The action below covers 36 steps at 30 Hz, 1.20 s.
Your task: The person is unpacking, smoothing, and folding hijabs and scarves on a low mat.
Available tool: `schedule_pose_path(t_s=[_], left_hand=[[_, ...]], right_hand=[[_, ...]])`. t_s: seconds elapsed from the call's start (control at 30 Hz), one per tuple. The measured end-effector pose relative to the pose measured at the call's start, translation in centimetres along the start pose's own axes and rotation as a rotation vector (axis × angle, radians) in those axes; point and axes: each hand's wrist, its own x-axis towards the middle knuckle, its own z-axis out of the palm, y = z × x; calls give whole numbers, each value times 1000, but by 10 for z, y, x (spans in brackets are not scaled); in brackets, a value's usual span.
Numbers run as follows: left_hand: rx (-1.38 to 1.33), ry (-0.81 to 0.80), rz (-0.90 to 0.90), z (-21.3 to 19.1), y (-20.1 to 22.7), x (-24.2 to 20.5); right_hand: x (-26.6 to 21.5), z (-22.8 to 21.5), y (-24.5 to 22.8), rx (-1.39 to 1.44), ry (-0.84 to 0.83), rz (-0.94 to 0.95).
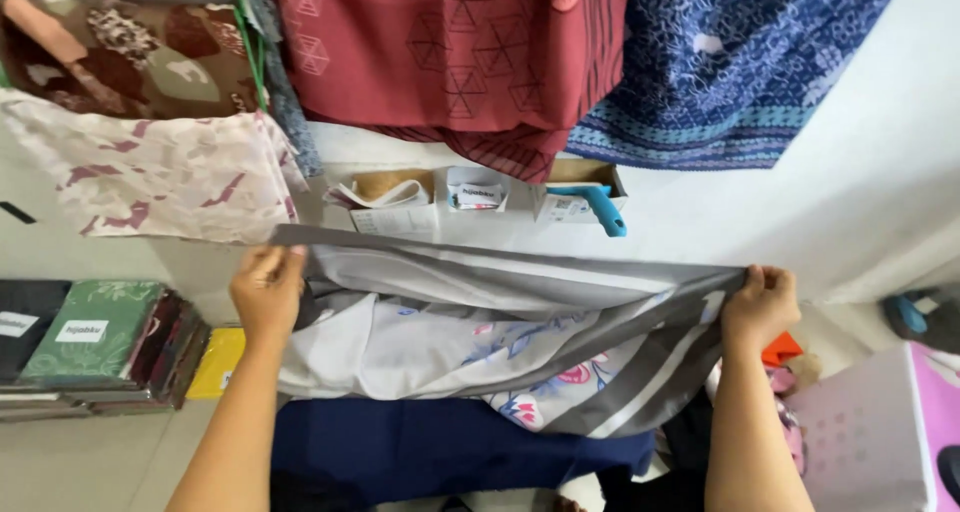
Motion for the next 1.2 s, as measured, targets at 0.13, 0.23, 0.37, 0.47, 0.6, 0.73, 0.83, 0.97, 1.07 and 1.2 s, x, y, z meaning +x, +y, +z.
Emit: schedule_pose_path(t_s=[0.13,0.23,0.37,0.47,0.6,0.73,0.83,0.97,1.07,1.2], left_hand=[[399,-855,-516,1,42,-22],[639,-1561,-620,8,32,-55],[851,-1625,-343,22,16,-81],[798,-1596,-39,30,-26,-102],[772,-1453,470,38,-96,-129],[651,-1304,272,30,-79,-103],[601,-1179,-83,19,-80,-73],[374,-910,-120,-10,-73,-25],[110,-811,-286,-41,-36,-6],[426,-658,-126,-41,-69,-5]], right_hand=[[-3,-10,-15,21,-44,69],[-6,-14,-17,20,-98,141],[-9,-15,-11,33,-100,211],[-9,-13,0,12,-108,239],[-8,-1,30,-22,-81,217],[-6,-3,34,-50,-106,245],[-5,0,40,-56,-64,153],[2,-7,22,2,-114,197],[7,-11,13,18,-130,166],[1,5,11,-33,-207,54]])
